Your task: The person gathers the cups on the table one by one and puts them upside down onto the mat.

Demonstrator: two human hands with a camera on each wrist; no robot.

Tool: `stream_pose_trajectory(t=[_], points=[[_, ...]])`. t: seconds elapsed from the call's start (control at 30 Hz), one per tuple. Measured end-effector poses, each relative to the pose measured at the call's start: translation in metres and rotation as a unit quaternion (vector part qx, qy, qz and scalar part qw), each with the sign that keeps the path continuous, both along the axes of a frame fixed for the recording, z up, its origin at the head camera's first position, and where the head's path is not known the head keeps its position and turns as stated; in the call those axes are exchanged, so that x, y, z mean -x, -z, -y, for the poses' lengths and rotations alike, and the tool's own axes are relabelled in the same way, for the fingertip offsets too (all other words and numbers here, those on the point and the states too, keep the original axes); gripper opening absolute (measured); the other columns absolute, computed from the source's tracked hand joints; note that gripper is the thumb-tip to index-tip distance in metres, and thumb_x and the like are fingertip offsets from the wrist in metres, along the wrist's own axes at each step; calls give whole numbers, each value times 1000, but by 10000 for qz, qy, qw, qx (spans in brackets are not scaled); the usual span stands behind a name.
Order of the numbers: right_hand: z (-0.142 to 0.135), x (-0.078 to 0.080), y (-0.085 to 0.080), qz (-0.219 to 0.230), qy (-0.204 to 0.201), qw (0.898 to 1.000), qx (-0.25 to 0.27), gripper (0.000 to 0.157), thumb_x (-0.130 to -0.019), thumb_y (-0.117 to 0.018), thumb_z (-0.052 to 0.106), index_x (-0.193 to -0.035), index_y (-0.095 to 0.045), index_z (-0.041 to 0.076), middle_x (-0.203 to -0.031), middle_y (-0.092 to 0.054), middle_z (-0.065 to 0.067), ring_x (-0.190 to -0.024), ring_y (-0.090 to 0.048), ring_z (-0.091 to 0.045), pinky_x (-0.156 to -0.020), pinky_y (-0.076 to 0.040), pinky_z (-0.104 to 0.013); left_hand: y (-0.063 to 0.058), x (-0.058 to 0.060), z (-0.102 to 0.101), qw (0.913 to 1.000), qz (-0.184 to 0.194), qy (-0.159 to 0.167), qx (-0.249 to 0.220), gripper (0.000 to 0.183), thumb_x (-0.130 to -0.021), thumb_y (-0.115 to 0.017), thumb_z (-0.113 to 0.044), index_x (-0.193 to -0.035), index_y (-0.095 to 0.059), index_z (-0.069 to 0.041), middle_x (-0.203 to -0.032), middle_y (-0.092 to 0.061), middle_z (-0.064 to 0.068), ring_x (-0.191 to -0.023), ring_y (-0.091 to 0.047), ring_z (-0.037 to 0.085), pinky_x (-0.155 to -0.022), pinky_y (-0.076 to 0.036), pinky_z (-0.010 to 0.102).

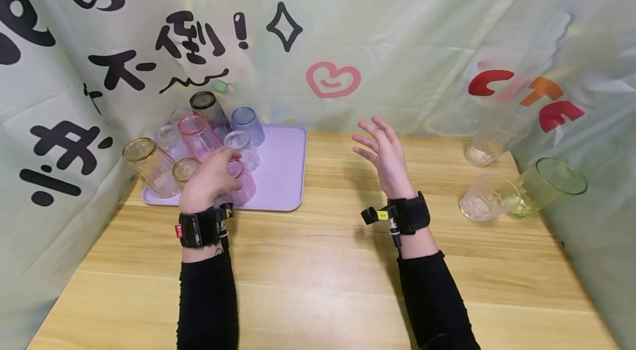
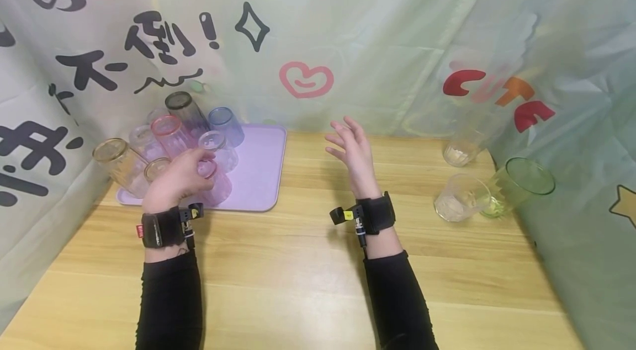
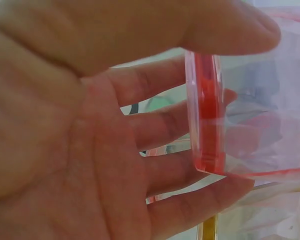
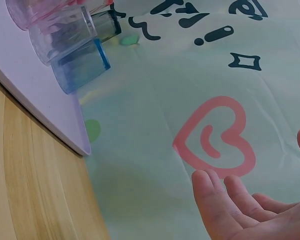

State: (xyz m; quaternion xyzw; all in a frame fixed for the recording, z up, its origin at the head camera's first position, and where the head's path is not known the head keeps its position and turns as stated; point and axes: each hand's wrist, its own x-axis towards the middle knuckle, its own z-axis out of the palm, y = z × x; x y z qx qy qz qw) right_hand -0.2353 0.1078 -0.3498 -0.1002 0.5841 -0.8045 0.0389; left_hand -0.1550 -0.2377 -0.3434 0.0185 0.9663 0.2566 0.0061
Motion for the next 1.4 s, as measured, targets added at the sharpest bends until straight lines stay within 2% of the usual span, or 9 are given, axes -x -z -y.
stream_pose_trajectory(t=[0.3,0.4,0.47,0.57,0.73,0.87,1.1,1.3,1.4], points=[[-5,-3,-3,-52,94,9999,-17,56,-90,-54,32,-138,-30,13,-134,-44,-12,-111,-45,-37,-93,-41,-51,-4,2,-2,9999,96,-42,-39,59,-66,-67,-13,-121,-49,-2,-123,-48,20,-109,-40,27,-92,-38,48],[-5,-4,-5,-209,256,9994,-99,56,-89,-55,32,-137,-31,14,-132,-45,-12,-111,-46,-36,-92,-41,-51,-9,0,-3,9999,-65,-125,-35,59,-69,-66,-17,-123,-48,-2,-122,-49,20,-109,-41,28,-91,-38,49],[-4,-8,-7,-418,451,9978,-248,56,-89,-56,32,-136,-32,14,-131,-46,-12,-110,-46,-34,-92,-42,-50,-12,-2,-5,9992,-352,-182,-55,57,-72,-65,-19,-123,-48,-3,-120,-49,19,-108,-42,28,-90,-39,49],[-7,-14,-12,-803,896,9914,-522,56,-89,-56,30,-136,-33,15,-130,-45,-11,-109,-47,-29,-92,-42,-49,-17,-2,-10,9940,-1060,-215,-154,51,-76,-63,-21,-122,-50,-4,-118,-49,16,-105,-44,27,-89,-40,48],[-23,-29,-25,-1337,1834,9721,-589,51,-88,-57,19,-134,-37,14,-130,-44,-14,-108,-47,-27,-89,-45,-41,-17,7,-29,9735,-2237,-40,-483,40,-80,-63,-21,-115,-55,-5,-110,-51,11,-99,-47,23,-83,-42,42],[-37,-48,-38,-1788,2706,9429,-759,47,-87,-55,9,-132,-39,9,-127,-46,-16,-109,-45,-30,-87,-44,-33,-11,15,-44,9638,-2589,209,-605,36,-80,-63,-20,-113,-56,-6,-103,-52,10,-91,-49,21,-76,-43,40],[-60,-69,-45,-2233,4381,8602,-1351,47,-83,-53,3,-129,-43,7,-126,-48,-12,-112,-42,-21,-95,-37,-34,3,25,-60,9748,-2091,444,-644,39,-81,-61,-22,-117,-54,-9,-104,-52,7,-87,-50,20,-70,-45,37],[-81,-73,-34,-1915,5499,8003,-1433,55,-81,-54,4,-133,-36,4,-133,-40,-3,-120,-31,-9,-103,-22,-22,12,32,-74,9831,-1643,647,-490,39,-82,-60,-25,-118,-53,-10,-105,-53,4,-85,-49,17,-67,-45,34],[-90,-75,-24,-1634,5899,7740,-1619,66,-79,-60,11,-137,-28,3,-139,-29,-2,-123,-22,-3,-104,-17,-19,18,34,-81,9874,-1343,748,-370,39,-82,-60,-25,-117,-54,-9,-105,-53,5,-85,-49,15,-69,-46,34]])
